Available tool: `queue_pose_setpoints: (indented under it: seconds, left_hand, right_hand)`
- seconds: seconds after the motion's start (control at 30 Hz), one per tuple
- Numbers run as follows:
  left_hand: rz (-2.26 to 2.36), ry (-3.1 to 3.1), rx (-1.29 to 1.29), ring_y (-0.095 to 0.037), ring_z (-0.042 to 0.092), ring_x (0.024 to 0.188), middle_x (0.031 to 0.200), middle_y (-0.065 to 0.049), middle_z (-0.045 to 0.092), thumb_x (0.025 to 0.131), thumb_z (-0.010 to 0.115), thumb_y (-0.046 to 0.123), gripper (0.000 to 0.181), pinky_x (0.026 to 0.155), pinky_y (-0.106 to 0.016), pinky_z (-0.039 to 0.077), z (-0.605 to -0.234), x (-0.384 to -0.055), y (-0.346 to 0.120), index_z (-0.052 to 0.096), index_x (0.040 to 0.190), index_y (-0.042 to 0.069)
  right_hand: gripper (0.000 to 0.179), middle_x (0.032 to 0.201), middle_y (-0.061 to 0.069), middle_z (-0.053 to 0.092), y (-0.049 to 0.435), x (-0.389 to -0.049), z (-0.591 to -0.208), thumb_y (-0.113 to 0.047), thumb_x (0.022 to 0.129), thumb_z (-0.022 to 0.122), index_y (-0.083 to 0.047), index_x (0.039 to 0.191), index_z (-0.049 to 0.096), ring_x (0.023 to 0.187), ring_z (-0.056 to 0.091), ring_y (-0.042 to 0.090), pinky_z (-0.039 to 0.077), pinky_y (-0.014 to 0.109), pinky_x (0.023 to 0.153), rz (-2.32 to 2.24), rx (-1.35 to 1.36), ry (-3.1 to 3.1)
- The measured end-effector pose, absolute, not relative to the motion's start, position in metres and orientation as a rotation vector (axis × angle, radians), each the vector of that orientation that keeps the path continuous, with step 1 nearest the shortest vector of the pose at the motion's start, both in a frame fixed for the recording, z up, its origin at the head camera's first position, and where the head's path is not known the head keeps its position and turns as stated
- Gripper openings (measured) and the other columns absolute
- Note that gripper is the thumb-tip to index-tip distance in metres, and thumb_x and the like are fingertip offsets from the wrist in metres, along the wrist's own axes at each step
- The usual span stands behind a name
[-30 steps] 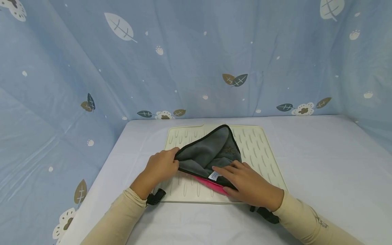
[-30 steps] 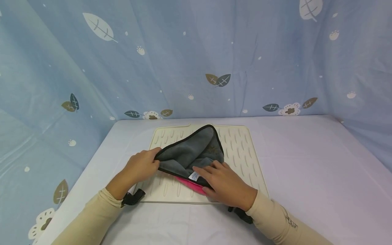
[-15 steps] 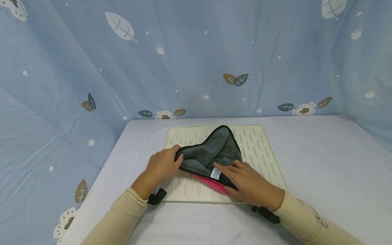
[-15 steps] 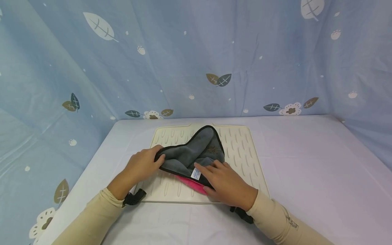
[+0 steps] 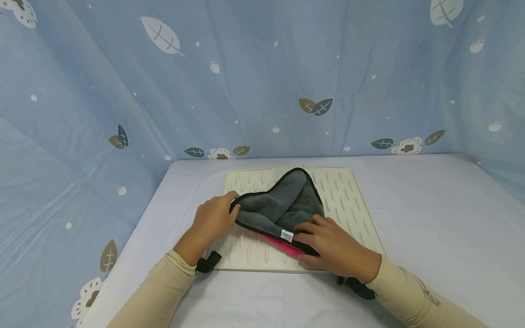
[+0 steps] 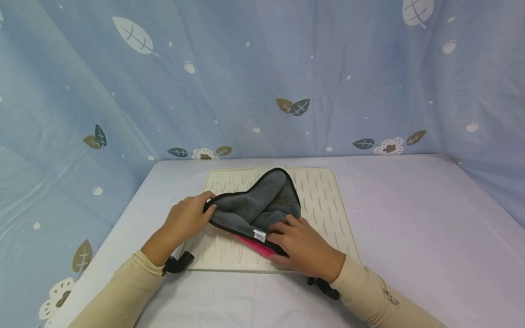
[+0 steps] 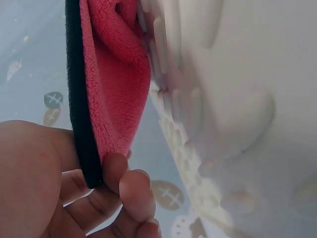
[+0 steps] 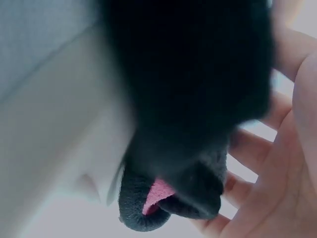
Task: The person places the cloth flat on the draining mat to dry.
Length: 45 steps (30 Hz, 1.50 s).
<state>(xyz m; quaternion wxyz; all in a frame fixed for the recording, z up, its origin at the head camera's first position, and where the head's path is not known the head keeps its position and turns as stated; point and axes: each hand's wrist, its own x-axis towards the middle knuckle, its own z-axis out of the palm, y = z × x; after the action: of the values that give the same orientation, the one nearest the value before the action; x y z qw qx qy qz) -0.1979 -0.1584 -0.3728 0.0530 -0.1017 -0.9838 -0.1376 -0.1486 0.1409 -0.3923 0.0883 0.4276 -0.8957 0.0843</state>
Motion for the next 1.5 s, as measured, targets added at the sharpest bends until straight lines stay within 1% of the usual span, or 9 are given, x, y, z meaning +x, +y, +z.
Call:
queue_pose_setpoints:
  seconds: [0.1, 0.2, 0.47, 0.73, 0.97, 1.17, 1.27, 1.4, 1.5]
  left_hand:
    - [-0.414, -2.993, -0.293, -0.022, 0.062, 0.06, 0.098, -0.012, 0.076, 0.098, 0.064, 0.025, 0.029, 0.048, -0.035, 0.043, -0.372, -0.199, -0.161, 0.066, 0.125, 0.014]
    - [-0.411, -3.007, -0.265, -0.021, 0.059, 0.057, 0.099, -0.013, 0.076, 0.098, 0.063, 0.025, 0.029, 0.047, -0.034, 0.042, -0.37, -0.201, -0.163, 0.065, 0.126, 0.014]
    - [-0.426, -3.03, -0.225, -0.019, 0.053, 0.05, 0.091, -0.014, 0.075, 0.099, 0.062, 0.022, 0.03, 0.044, -0.032, 0.037, -0.368, -0.204, -0.172, 0.064, 0.128, 0.012]
    - [-0.407, -3.053, -0.178, -0.02, 0.055, 0.052, 0.087, -0.013, 0.074, 0.1, 0.06, 0.023, 0.028, 0.044, -0.033, 0.038, -0.367, -0.208, -0.181, 0.065, 0.125, 0.012]
    - [-0.396, -3.09, -0.156, -0.02, 0.055, 0.052, 0.086, -0.012, 0.074, 0.1, 0.06, 0.022, 0.028, 0.045, -0.033, 0.039, -0.371, -0.211, -0.185, 0.064, 0.126, 0.013]
    - [-0.343, -3.15, -0.175, -0.02, 0.055, 0.056, 0.082, -0.008, 0.071, 0.098, 0.063, 0.024, 0.028, 0.048, -0.034, 0.04, -0.375, -0.21, -0.184, 0.065, 0.124, 0.013]
    - [-0.32, -3.173, -0.182, -0.021, 0.057, 0.061, 0.088, -0.009, 0.072, 0.098, 0.062, 0.028, 0.029, 0.05, -0.035, 0.041, -0.376, -0.21, -0.183, 0.065, 0.123, 0.014]
    - [-0.309, -3.171, -0.202, -0.023, 0.063, 0.07, 0.105, -0.012, 0.074, 0.099, 0.061, 0.032, 0.031, 0.054, -0.037, 0.045, -0.378, -0.211, -0.181, 0.065, 0.125, 0.015]
    - [-0.313, -3.159, -0.216, -0.025, 0.066, 0.074, 0.109, -0.013, 0.073, 0.099, 0.061, 0.031, 0.033, 0.055, -0.038, 0.047, -0.38, -0.212, -0.18, 0.064, 0.127, 0.014]
  right_hand:
    - [0.04, 0.128, 0.002, 0.065, 0.142, -0.148, -0.391, -0.045, 0.088, 0.075, -0.022, 0.119, 0.071, 0.108, 0.054, 0.02, 0.05, 0.044, 0.086, 0.223, 1.285, -2.682]
    - [0.043, 0.13, 0.002, 0.064, 0.143, -0.147, -0.39, -0.046, 0.086, 0.076, -0.022, 0.122, 0.071, 0.11, 0.054, 0.021, 0.05, 0.045, 0.087, 0.205, 1.292, -2.7]
    - [0.041, 0.129, 0.002, 0.064, 0.142, -0.148, -0.392, -0.04, 0.086, 0.077, -0.02, 0.121, 0.071, 0.11, 0.054, 0.021, 0.049, 0.044, 0.087, 0.191, 1.295, -2.672]
    - [0.042, 0.127, 0.002, 0.066, 0.142, -0.149, -0.393, -0.035, 0.086, 0.078, -0.018, 0.123, 0.07, 0.107, 0.055, 0.02, 0.051, 0.043, 0.085, 0.204, 1.286, -2.644]
    - [0.041, 0.128, 0.002, 0.066, 0.141, -0.149, -0.392, -0.031, 0.087, 0.077, -0.018, 0.126, 0.069, 0.108, 0.055, 0.02, 0.051, 0.043, 0.084, 0.228, 1.283, -2.656]
    - [0.04, 0.127, 0.002, 0.066, 0.141, -0.15, -0.393, -0.031, 0.087, 0.078, -0.019, 0.124, 0.07, 0.106, 0.056, 0.021, 0.051, 0.043, 0.084, 0.21, 1.294, -2.636]
    - [0.037, 0.126, 0.002, 0.066, 0.141, -0.15, -0.393, -0.032, 0.086, 0.079, -0.02, 0.121, 0.072, 0.105, 0.055, 0.02, 0.051, 0.042, 0.083, 0.189, 1.299, -2.616]
    - [0.036, 0.125, 0.002, 0.066, 0.142, -0.15, -0.395, -0.032, 0.085, 0.08, -0.021, 0.118, 0.073, 0.104, 0.055, 0.02, 0.05, 0.042, 0.083, 0.166, 1.307, -2.596]
    - [0.036, 0.125, 0.002, 0.066, 0.142, -0.151, -0.396, -0.032, 0.084, 0.08, -0.022, 0.118, 0.073, 0.104, 0.054, 0.02, 0.05, 0.041, 0.083, 0.159, 1.311, -2.592]
